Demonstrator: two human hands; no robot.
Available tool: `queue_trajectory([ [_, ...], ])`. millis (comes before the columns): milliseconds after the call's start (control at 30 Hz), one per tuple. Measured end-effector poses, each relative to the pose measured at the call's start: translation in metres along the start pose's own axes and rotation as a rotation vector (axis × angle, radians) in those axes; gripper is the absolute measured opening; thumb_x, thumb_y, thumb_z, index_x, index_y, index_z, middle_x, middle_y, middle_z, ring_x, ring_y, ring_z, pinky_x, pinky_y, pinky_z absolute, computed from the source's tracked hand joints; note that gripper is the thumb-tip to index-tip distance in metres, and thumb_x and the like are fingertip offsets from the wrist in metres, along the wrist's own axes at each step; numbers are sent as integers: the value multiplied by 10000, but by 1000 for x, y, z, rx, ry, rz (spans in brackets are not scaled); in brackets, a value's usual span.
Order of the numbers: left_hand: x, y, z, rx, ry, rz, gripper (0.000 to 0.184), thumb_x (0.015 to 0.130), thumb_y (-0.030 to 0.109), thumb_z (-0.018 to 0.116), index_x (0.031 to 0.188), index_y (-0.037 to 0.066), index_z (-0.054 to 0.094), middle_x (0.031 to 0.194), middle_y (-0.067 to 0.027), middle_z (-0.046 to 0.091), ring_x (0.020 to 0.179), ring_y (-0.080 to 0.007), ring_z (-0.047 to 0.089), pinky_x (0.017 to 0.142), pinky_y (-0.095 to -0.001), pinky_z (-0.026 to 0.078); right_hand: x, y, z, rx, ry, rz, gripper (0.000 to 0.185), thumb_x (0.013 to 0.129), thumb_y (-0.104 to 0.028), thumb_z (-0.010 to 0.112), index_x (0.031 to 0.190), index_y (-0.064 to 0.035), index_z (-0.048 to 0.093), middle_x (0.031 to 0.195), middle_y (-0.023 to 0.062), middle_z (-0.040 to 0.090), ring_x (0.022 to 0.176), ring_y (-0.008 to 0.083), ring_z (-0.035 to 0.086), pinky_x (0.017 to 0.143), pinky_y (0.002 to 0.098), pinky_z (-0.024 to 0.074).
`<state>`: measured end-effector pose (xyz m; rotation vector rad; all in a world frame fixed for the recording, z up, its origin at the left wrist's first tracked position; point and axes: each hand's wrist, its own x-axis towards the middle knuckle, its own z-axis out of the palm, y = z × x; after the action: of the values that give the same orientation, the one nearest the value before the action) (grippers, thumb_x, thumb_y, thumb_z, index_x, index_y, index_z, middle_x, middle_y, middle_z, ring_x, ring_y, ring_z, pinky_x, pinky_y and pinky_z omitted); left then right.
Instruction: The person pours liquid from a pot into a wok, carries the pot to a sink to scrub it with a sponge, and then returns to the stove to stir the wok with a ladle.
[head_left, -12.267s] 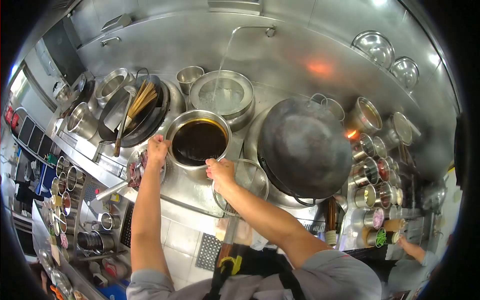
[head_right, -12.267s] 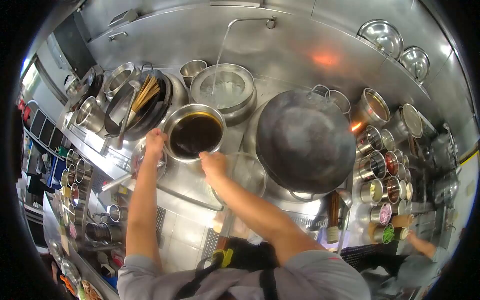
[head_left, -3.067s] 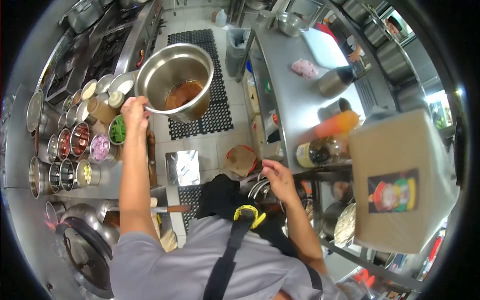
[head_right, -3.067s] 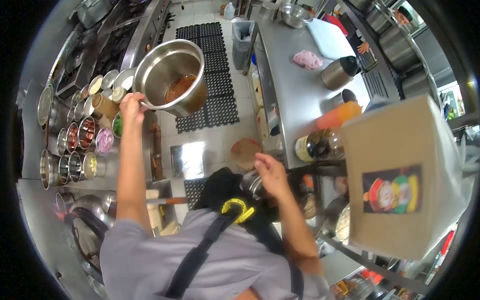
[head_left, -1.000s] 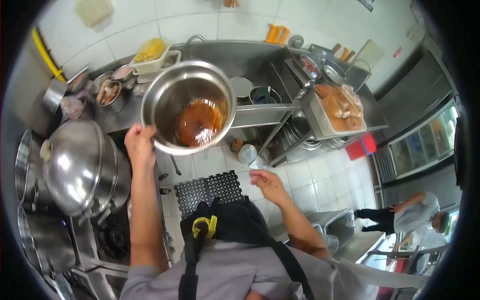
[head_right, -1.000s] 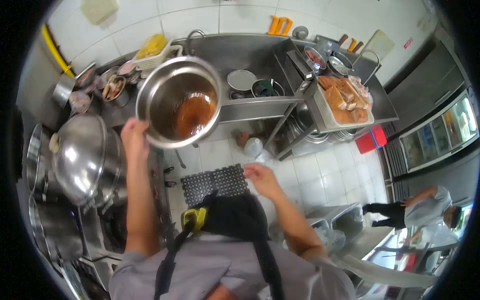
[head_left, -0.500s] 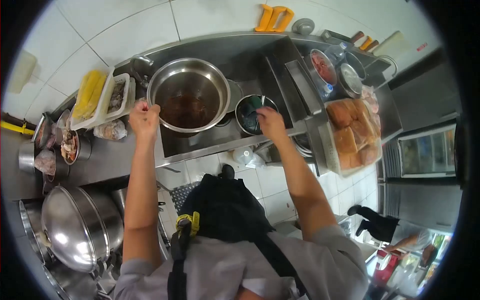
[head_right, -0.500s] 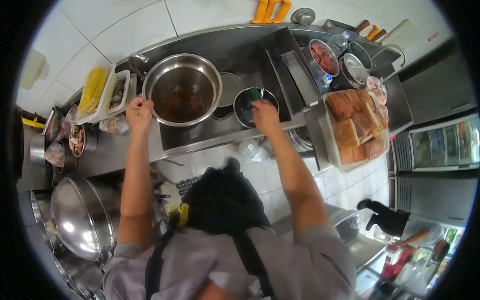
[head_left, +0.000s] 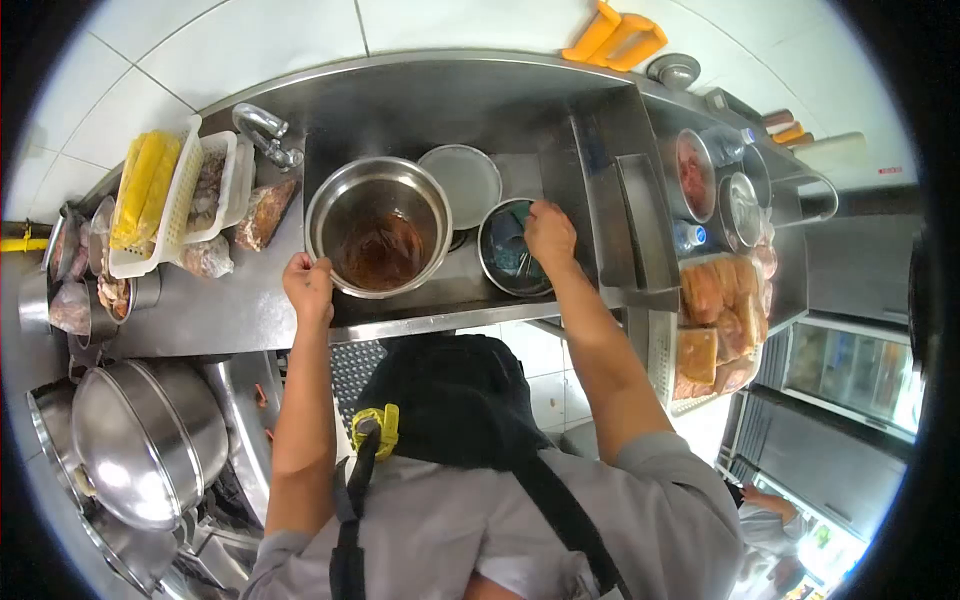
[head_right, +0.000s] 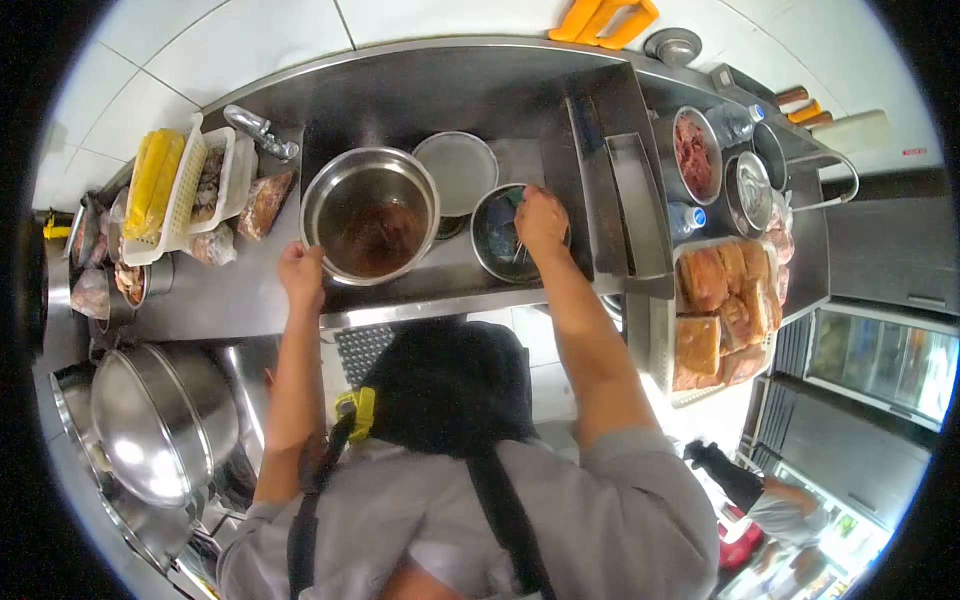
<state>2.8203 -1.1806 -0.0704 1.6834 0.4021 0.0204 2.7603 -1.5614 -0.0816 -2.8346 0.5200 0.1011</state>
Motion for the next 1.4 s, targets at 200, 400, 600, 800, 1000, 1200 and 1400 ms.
queue_trajectory([
  [200,6,9,3,316,66,189,269,769,85,609,637,49,377,575,-21,397,574,-108,360,515,-322,348,8,-16,26,-372,-451,-378,362,786,-176,691,1102,-2,657,1224,209,568,1144,360,552,930,440,501],
  [400,3,-4,-5,371,25,199,281,773,143,641,659,12,420,566,-87,414,557,-165,396,539,-360,386,22,12,78,-28,-462,-349,445,717,-180,742,1119,-25,632,1180,199,615,1104,355,599,921,418,496],
  [600,-6,2,-6,413,60,213,294,787,170,654,676,-9,448,572,-142,450,543,-225,426,546,-396,403,32,37,-9,53,-481,-116,323,731,-204,736,995,-24,681,1029,230,663,962,366,656,825,425,519],
  [800,-7,2,-2,541,103,324,305,798,173,649,677,-12,439,586,-177,449,536,-289,427,549,-419,403,25,78,64,-20,-570,221,494,689,-157,772,1135,-5,625,1140,224,638,1068,361,621,860,394,526],
  [1000,-15,5,0,513,97,345,308,800,168,649,673,-7,430,587,-168,437,532,-279,415,543,-415,397,22,74,90,60,-670,186,688,637,-186,834,1257,-12,591,1275,209,594,1186,340,572,1020,408,448],
  [1200,-12,0,-1,417,105,357,294,801,152,656,673,1,440,571,-131,426,535,-225,394,529,-399,385,5,53,30,55,-287,153,473,760,-26,654,1230,-14,596,1189,215,632,1108,382,604,946,444,484],
  [1400,-6,25,22,233,129,390,180,780,41,628,695,-4,476,953,-239,682,797,-245,639,737,-350,495,-7,60,3,421,-12,217,397,790,-82,712,1168,-1,623,1065,188,684,992,340,661,862,413,510],
])
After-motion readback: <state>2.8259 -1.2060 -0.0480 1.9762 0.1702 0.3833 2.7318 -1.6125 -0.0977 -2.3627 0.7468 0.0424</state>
